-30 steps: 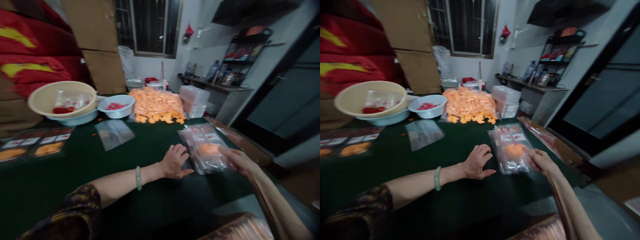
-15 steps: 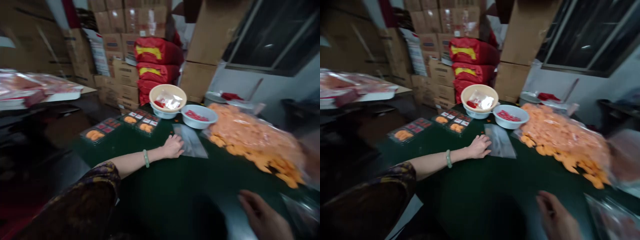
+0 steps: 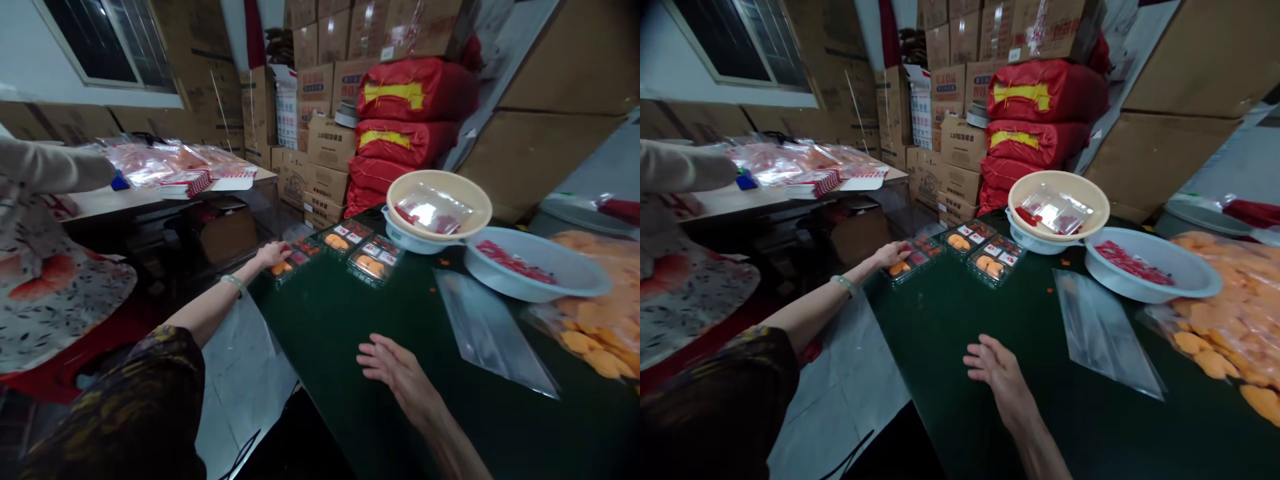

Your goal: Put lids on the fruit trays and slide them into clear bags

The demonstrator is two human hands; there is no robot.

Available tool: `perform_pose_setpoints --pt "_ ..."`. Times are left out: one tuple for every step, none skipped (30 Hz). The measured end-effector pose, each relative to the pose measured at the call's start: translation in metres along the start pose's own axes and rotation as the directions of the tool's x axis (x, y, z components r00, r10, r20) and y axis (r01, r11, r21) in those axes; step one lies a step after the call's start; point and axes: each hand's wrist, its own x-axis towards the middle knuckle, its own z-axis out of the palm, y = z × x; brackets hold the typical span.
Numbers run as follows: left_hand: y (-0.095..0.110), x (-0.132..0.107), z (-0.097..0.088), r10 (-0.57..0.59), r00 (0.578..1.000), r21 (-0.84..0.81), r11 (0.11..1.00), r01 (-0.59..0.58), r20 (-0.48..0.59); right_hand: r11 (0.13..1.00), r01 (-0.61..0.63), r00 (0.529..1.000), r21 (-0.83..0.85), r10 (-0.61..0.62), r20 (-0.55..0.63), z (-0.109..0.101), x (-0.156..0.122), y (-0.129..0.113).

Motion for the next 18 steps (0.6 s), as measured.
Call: perform_pose_setpoints --pt "0.003 -0.007 0.006 -0.003 1.000 0.015 1.000 0.003 0.025 1.000 0.002 1.000 0.020 -0.002 -0.002 0.006 0.006 -0.001" --pt "0.010 -0.015 0.011 -0.007 0.999 0.035 0.999 0.005 0.047 0.999 0.002 1.000 0.037 -0.001 -0.012 0.011 0.010 -0.002" --pt "0.020 -0.025 0.016 -0.003 0.998 0.052 0.999 0.000 0.065 0.999 0.000 1.000 0.049 0.001 -0.027 0.015 0.011 -0.003" --pt "0.033 -0.037 0.020 0.008 0.997 0.065 0.998 -0.013 0.082 0.998 -0.003 0.999 0.055 0.006 -0.048 0.019 0.011 -0.003" --pt "0.048 -0.051 0.023 0.024 0.995 0.075 0.997 -0.031 0.097 0.998 -0.007 0.997 0.055 0.011 -0.076 0.022 0.009 -0.003" --pt "0.065 -0.066 0.026 0.045 0.993 0.082 0.995 -0.054 0.113 0.999 -0.007 0.994 0.051 0.013 -0.106 0.023 0.005 -0.002" --pt "0.083 -0.082 0.029 0.073 0.989 0.085 0.993 -0.084 0.125 0.999 -0.007 0.990 0.047 0.013 -0.141 0.024 -0.001 -0.001" --pt "0.102 -0.099 0.032 0.109 0.985 0.084 0.989 -0.121 0.135 0.999 -0.003 0.984 0.045 0.011 -0.180 0.023 -0.008 0.001" --pt "0.122 -0.116 0.034 0.153 0.978 0.078 0.983 -0.166 0.143 0.999 0.002 0.974 0.051 0.009 -0.226 0.020 -0.017 0.004" --pt "0.142 -0.133 0.037 0.199 0.969 0.065 0.976 -0.210 0.147 0.998 0.012 0.959 0.069 0.008 -0.282 0.015 -0.026 0.007" --pt "0.161 -0.149 0.039 0.238 0.959 0.045 0.968 -0.247 0.153 0.994 0.028 0.939 0.102 0.008 -0.343 0.008 -0.036 0.010" --pt "0.180 -0.162 0.042 0.272 0.949 0.021 0.960 -0.278 0.159 0.988 0.052 0.915 0.149 0.013 -0.403 0.000 -0.046 0.015" --pt "0.198 -0.174 0.045 0.301 0.939 -0.006 0.953 -0.304 0.167 0.976 0.079 0.892 0.201 0.020 -0.451 -0.011 -0.055 0.019" --pt "0.214 -0.184 0.047 0.327 0.928 -0.033 0.944 -0.327 0.179 0.963 0.108 0.876 0.248 0.026 -0.482 -0.022 -0.065 0.024" --pt "0.229 -0.192 0.050 0.356 0.915 -0.059 0.934 -0.351 0.193 0.949 0.133 0.866 0.286 0.029 -0.500 -0.034 -0.074 0.028" --pt "0.242 -0.199 0.052 0.386 0.899 -0.085 0.923 -0.377 0.209 0.939 0.152 0.862 0.309 0.027 -0.506 -0.046 -0.083 0.032" --pt "0.254 -0.204 0.054 0.414 0.882 -0.109 0.910 -0.400 0.224 0.933 0.161 0.862 0.320 0.025 -0.506 -0.057 -0.090 0.036" --pt "0.265 -0.208 0.056 0.440 0.867 -0.132 0.898 -0.420 0.235 0.932 0.165 0.861 0.322 0.024 -0.509 -0.066 -0.096 0.039"
